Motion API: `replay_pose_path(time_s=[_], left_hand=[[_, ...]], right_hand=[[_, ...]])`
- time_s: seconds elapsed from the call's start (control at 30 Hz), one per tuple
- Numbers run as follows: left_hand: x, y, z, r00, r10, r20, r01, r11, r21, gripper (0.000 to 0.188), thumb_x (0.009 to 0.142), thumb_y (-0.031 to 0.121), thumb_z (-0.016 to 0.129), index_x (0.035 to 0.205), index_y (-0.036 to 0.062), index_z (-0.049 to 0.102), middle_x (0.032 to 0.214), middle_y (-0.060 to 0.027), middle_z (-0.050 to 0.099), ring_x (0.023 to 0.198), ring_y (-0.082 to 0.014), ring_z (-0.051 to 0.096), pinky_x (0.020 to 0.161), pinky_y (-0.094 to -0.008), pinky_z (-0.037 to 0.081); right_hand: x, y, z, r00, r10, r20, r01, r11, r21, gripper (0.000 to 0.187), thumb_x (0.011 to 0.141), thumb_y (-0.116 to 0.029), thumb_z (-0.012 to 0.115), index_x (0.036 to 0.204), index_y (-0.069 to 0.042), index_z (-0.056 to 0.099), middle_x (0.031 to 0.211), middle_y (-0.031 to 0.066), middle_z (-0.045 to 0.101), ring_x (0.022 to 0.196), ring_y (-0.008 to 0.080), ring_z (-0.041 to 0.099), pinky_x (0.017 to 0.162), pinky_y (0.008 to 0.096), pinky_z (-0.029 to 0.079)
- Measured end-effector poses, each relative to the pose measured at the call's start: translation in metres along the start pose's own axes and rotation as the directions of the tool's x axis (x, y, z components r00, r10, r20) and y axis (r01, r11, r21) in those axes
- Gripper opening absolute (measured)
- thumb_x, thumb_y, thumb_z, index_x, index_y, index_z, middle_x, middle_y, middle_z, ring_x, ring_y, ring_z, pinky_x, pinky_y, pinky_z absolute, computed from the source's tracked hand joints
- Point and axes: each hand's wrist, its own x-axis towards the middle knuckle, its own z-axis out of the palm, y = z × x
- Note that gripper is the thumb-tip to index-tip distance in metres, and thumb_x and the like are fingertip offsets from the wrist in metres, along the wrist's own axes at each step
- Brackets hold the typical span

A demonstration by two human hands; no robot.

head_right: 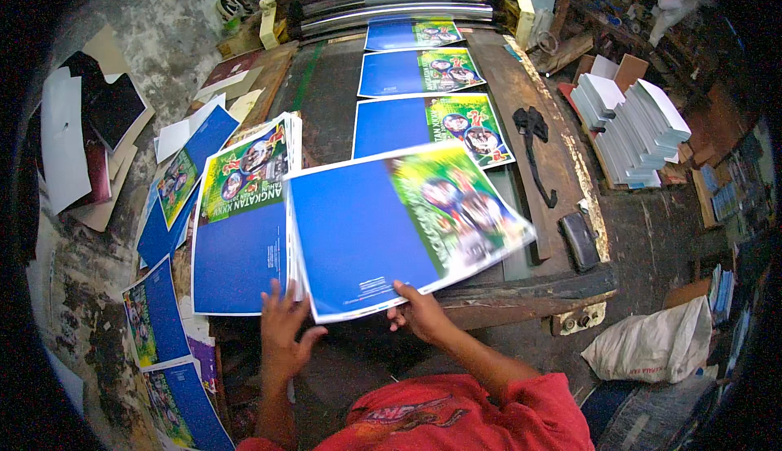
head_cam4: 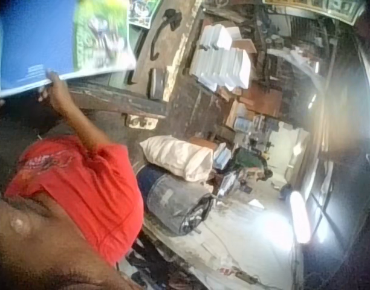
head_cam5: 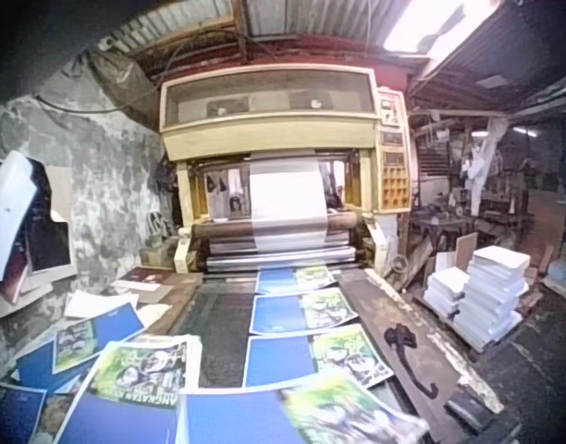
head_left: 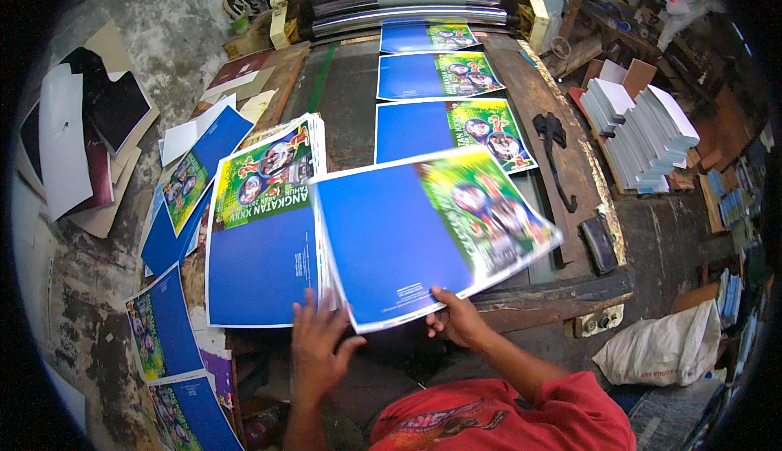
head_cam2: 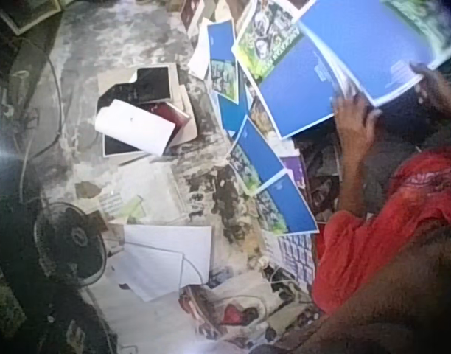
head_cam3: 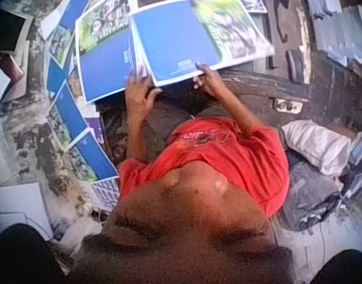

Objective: The person feeds printed sheets into a laminating machine one by one, then collects the laminated sheets from the machine bed and stacks them into a pile.

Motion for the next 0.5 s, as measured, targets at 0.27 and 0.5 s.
replay_pose_path(time_s=[0.27, 0.5], left_hand=[[-0.016, -0.056, 0.031, 0.956, -0.129, -0.264, 0.135, 0.991, 0.007, 0.037, 0.089, 0.028, 0.064, 0.118, 0.0058, 0.065, 0.123, -0.0132, 0.064, 0.124, -0.035, 0.052, 0.104, -0.0481, 0.035], [-0.017, -0.053, 0.024, 0.953, -0.164, -0.254, 0.132, 0.981, -0.141, 0.044, 0.093, 0.042, 0.057, 0.115, 0.0044, 0.068, 0.122, -0.0136, 0.065, 0.124, -0.0328, 0.053, 0.105, -0.0461, 0.034]], right_hand=[[0.0, 0.041, -0.023, 0.993, 0.004, -0.12, 0.012, 0.991, 0.132, 0.046, 0.1, -0.048, 0.042, 0.116, -0.006, 0.051, 0.087, 0.0136, 0.067, 0.055, 0.0137, 0.053, 0.066, 0.0399, 0.053], [0.045, 0.01, -0.039, 0.989, -0.115, -0.098, 0.133, 0.97, 0.204, 0.047, 0.101, -0.045, 0.041, 0.118, -0.001, 0.047, 0.096, 0.0176, 0.064, 0.062, 0.0145, 0.056, 0.071, 0.0408, 0.055]])
